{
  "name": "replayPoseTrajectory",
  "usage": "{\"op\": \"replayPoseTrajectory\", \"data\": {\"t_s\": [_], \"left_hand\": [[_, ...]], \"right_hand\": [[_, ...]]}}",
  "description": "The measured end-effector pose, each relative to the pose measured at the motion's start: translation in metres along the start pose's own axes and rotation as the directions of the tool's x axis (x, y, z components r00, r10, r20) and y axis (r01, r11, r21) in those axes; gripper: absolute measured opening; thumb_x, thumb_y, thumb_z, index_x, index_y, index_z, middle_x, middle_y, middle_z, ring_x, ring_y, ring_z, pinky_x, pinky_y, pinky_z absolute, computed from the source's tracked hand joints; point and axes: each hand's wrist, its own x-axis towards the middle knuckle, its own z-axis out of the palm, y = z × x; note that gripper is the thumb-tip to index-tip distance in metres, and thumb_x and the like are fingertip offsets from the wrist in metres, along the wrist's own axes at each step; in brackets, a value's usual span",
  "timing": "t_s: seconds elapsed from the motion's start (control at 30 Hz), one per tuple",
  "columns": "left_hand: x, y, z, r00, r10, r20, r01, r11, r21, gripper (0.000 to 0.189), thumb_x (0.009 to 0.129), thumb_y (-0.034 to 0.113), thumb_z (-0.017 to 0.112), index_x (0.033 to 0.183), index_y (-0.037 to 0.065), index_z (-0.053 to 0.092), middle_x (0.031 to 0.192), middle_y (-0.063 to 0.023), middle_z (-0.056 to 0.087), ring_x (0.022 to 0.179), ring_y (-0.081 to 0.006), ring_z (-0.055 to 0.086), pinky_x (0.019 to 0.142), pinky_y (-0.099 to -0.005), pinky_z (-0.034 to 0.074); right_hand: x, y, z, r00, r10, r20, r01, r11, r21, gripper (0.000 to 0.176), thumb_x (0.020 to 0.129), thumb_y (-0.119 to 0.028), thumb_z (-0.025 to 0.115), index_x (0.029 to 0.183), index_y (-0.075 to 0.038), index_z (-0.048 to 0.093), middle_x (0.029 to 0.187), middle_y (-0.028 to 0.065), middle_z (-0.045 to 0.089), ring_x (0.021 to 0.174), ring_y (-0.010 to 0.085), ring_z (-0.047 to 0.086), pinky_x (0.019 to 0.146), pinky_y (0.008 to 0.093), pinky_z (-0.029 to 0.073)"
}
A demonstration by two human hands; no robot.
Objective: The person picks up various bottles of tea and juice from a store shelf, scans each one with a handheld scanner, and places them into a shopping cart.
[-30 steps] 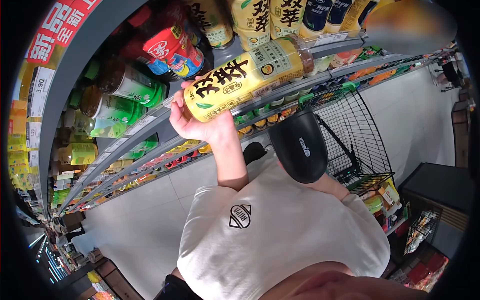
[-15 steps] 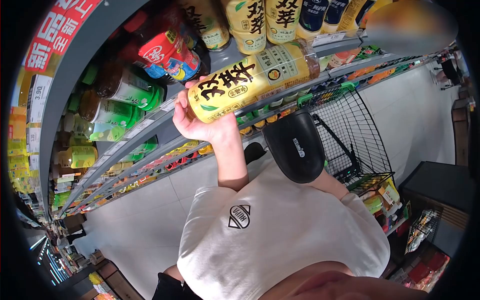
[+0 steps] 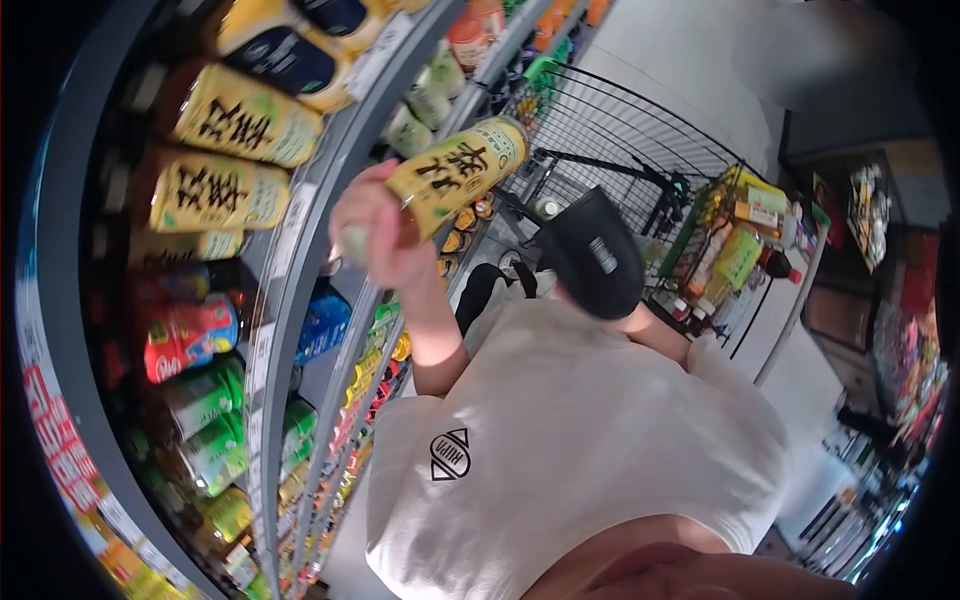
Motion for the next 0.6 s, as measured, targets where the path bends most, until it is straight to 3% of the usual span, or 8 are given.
{"op": "replayPoseTrajectory", "data": {"t_s": [0.07,0.1,0.13,0.27,0.33,0.4,0.43,0.6], "left_hand": [[-0.008,-0.039,0.014,0.977,0.002,0.213,-0.023,0.995,0.094,0.008,0.064,0.005,0.057,0.064,0.004,0.049,0.064,-0.0078,0.053,0.072,-0.0263,0.054,0.074,-0.0380,0.043],[-0.016,-0.060,0.020,0.964,-0.075,0.256,0.031,0.984,0.175,0.009,0.064,0.002,0.059,0.062,0.003,0.050,0.064,-0.0075,0.053,0.073,-0.0245,0.054,0.073,-0.0359,0.043],[-0.027,-0.081,0.023,0.943,-0.157,0.295,0.080,0.963,0.258,0.011,0.064,0.000,0.061,0.061,0.002,0.050,0.064,-0.0072,0.054,0.073,-0.0227,0.054,0.071,-0.0339,0.043],[-0.077,-0.148,0.038,0.855,-0.424,0.298,0.307,0.877,0.369,0.015,0.070,0.003,0.062,0.063,0.001,0.049,0.069,-0.0062,0.054,0.069,-0.0167,0.053,0.067,-0.0281,0.041],[-0.097,-0.162,0.054,0.696,-0.651,0.304,0.553,0.756,0.350,0.018,0.071,0.005,0.064,0.064,0.001,0.048,0.067,-0.0044,0.053,0.066,-0.0146,0.052,0.063,-0.0283,0.041],[-0.123,-0.191,0.060,0.499,-0.788,0.359,0.617,0.615,0.492,0.020,0.070,0.008,0.066,0.065,0.003,0.047,0.065,-0.0036,0.053,0.061,-0.0138,0.051,0.058,-0.0280,0.040],[-0.142,-0.211,0.062,0.555,-0.693,0.461,0.429,0.713,0.555,0.021,0.068,0.010,0.068,0.065,0.004,0.048,0.066,-0.0041,0.055,0.059,-0.0153,0.051,0.058,-0.0284,0.041],[-0.208,-0.254,0.100,0.329,-0.685,0.650,0.349,0.728,0.590,0.025,0.061,0.010,0.072,0.067,0.005,0.048,0.079,-0.0082,0.053,0.082,-0.0240,0.050,0.075,-0.0338,0.039]], "right_hand": [[0.001,0.009,-0.030,0.930,0.343,-0.129,-0.309,0.923,0.227,0.036,0.069,-0.009,0.067,0.103,-0.006,0.056,0.100,0.0049,0.058,0.091,0.0192,0.055,0.081,0.0311,0.041],[-0.017,0.019,-0.031,0.802,0.580,-0.141,-0.406,0.703,0.584,0.035,0.069,-0.007,0.068,0.101,-0.004,0.056,0.096,0.0050,0.059,0.084,0.0151,0.056,0.074,0.0276,0.044],[-0.015,0.016,-0.047,0.709,0.670,-0.219,-0.395,0.635,0.664,0.032,0.069,-0.004,0.067,0.099,-0.003,0.056,0.094,0.0056,0.059,0.081,0.0117,0.056,0.070,0.0250,0.045],[-0.031,0.022,-0.072,0.413,0.838,-0.358,-0.331,0.504,0.798,0.034,0.074,-0.001,0.056,0.107,0.001,0.048,0.089,0.0079,0.053,0.066,0.0097,0.051,0.063,0.0234,0.041],[-0.045,0.028,-0.078,0.342,0.846,-0.409,-0.321,0.514,0.795,0.036,0.073,0.000,0.055,0.108,0.002,0.047,0.089,0.0084,0.052,0.065,0.0108,0.050,0.061,0.0240,0.041],[-0.052,0.029,-0.083,0.239,0.896,-0.375,-0.288,0.434,0.853,0.037,0.072,0.000,0.055,0.108,0.002,0.047,0.089,0.0088,0.052,0.064,0.0114,0.050,0.060,0.0245,0.041],[-0.055,0.027,-0.087,0.198,0.918,-0.343,-0.331,0.392,0.858,0.037,0.072,0.000,0.056,0.108,0.001,0.047,0.089,0.0089,0.053,0.064,0.0118,0.051,0.059,0.0249,0.042],[-0.090,0.033,-0.082,0.075,0.942,-0.328,-0.347,0.333,0.877,0.035,0.068,0.001,0.065,0.101,0.000,0.052,0.088,0.0069,0.059,0.068,0.0112,0.056,0.060,0.0237,0.046]]}}
